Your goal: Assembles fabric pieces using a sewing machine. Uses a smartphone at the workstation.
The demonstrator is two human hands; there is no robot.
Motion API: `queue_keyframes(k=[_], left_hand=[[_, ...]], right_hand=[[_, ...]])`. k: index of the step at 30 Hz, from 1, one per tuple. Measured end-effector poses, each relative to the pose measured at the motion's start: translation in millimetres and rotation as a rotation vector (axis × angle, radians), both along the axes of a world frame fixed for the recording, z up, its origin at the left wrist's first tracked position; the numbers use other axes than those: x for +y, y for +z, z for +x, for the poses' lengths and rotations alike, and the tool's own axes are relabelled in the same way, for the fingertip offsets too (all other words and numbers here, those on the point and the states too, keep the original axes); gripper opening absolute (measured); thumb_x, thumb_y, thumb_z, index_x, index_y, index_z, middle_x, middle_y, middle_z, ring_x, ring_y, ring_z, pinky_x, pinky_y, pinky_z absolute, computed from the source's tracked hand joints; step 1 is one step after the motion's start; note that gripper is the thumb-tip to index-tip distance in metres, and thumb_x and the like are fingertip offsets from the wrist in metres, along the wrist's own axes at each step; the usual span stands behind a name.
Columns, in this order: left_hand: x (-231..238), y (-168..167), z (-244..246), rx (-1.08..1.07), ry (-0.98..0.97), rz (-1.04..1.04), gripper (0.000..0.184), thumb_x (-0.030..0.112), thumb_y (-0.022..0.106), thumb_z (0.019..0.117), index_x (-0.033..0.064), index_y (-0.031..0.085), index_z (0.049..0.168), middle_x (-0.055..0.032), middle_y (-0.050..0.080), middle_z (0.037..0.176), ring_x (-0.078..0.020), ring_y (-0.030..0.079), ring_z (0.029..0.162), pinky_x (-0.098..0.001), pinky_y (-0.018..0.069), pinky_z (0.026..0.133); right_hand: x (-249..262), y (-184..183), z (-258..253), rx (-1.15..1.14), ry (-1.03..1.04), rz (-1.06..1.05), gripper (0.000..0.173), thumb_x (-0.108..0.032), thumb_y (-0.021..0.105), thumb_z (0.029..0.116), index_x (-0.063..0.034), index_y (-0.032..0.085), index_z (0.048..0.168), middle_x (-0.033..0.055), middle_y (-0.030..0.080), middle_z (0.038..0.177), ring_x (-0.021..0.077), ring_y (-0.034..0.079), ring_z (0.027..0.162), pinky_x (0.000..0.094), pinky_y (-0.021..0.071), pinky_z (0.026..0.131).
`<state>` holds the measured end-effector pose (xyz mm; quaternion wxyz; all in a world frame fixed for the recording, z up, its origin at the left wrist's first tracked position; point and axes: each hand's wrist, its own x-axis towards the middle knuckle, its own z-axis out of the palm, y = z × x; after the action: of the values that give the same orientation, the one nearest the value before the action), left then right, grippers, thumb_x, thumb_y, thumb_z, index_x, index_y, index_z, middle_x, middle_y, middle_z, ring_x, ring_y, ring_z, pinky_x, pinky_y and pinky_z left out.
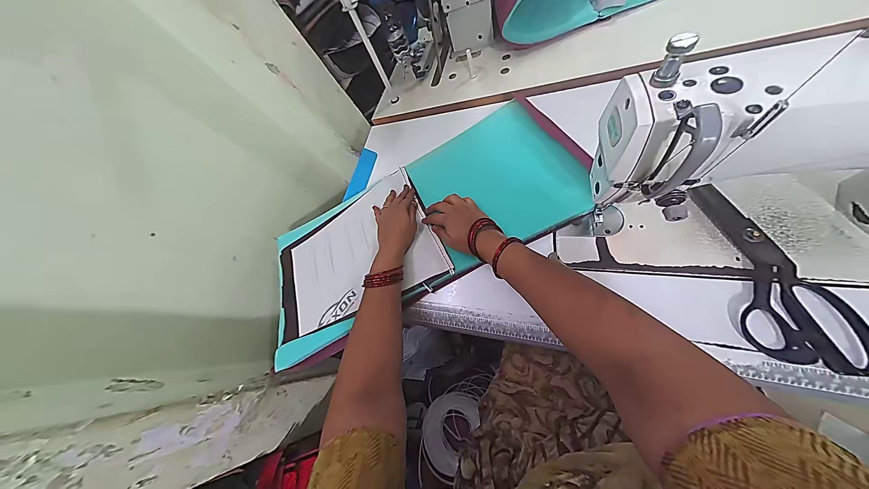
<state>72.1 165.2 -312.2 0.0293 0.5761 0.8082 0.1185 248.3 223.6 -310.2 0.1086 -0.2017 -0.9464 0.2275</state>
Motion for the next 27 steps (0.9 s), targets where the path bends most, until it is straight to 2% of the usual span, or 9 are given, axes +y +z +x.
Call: queue_keyframes(k=[5,12,16,21,27], left_hand=[[-0.8,-1.6,-1.1,0.003,-0.013,-0.002,0.046,0.024,0.032,0.1127,0.0100,0.047,0.154,-0.0076,0.040,0.163,-0.0369,0.028,0.154,-0.0746,0.0125,0.117],[1.2,-1.9,-1.3,0.004,-0.009,-0.004,0.046,0.023,0.034,0.1120,0.0119,0.048,0.154,-0.0066,0.041,0.163,-0.0362,0.028,0.154,-0.0757,0.0112,0.116],[1.4,0.4,1.6,0.004,0.006,-0.024,0.046,0.024,0.034,0.1119,0.0130,0.048,0.154,-0.0058,0.041,0.163,-0.0360,0.027,0.155,-0.0759,0.0103,0.116],[0.4,2.4,4.0,-0.013,0.021,-0.022,0.046,0.024,0.033,0.1119,0.0134,0.047,0.155,-0.0047,0.040,0.164,-0.0349,0.026,0.155,-0.0749,0.0111,0.117],[1.7,4.2,2.4,-0.011,0.007,-0.045,0.046,0.023,0.033,0.1120,0.0123,0.046,0.155,-0.0049,0.039,0.164,-0.0349,0.025,0.156,-0.0744,0.0110,0.117]], right_hand=[[-1.4,-3.7,-0.1,0.052,-0.017,0.015,0.035,-0.028,0.049,0.1081,-0.0163,0.067,0.136,0.0025,0.059,0.146,0.0321,0.049,0.137,0.0554,0.0403,0.104],[1.3,-3.5,-1.4,0.023,-0.012,0.002,0.041,-0.039,0.051,0.1071,-0.0177,0.064,0.140,0.0019,0.056,0.149,0.0311,0.047,0.139,0.0544,0.0391,0.106],[0.6,-5.4,-1.3,0.031,-0.005,0.024,0.050,-0.049,0.058,0.1013,-0.0166,0.065,0.139,0.0037,0.056,0.149,0.0331,0.048,0.137,0.0570,0.0393,0.105],[-0.4,-3.2,-2.2,0.014,-0.015,0.018,0.047,-0.045,0.059,0.1016,-0.0173,0.064,0.139,0.0029,0.055,0.151,0.0340,0.046,0.139,0.0577,0.0396,0.103],[-1.2,-3.5,-1.2,-0.003,-0.012,0.036,0.050,-0.048,0.056,0.1022,-0.0183,0.062,0.142,0.0032,0.054,0.152,0.0335,0.046,0.140,0.0570,0.0391,0.105]])
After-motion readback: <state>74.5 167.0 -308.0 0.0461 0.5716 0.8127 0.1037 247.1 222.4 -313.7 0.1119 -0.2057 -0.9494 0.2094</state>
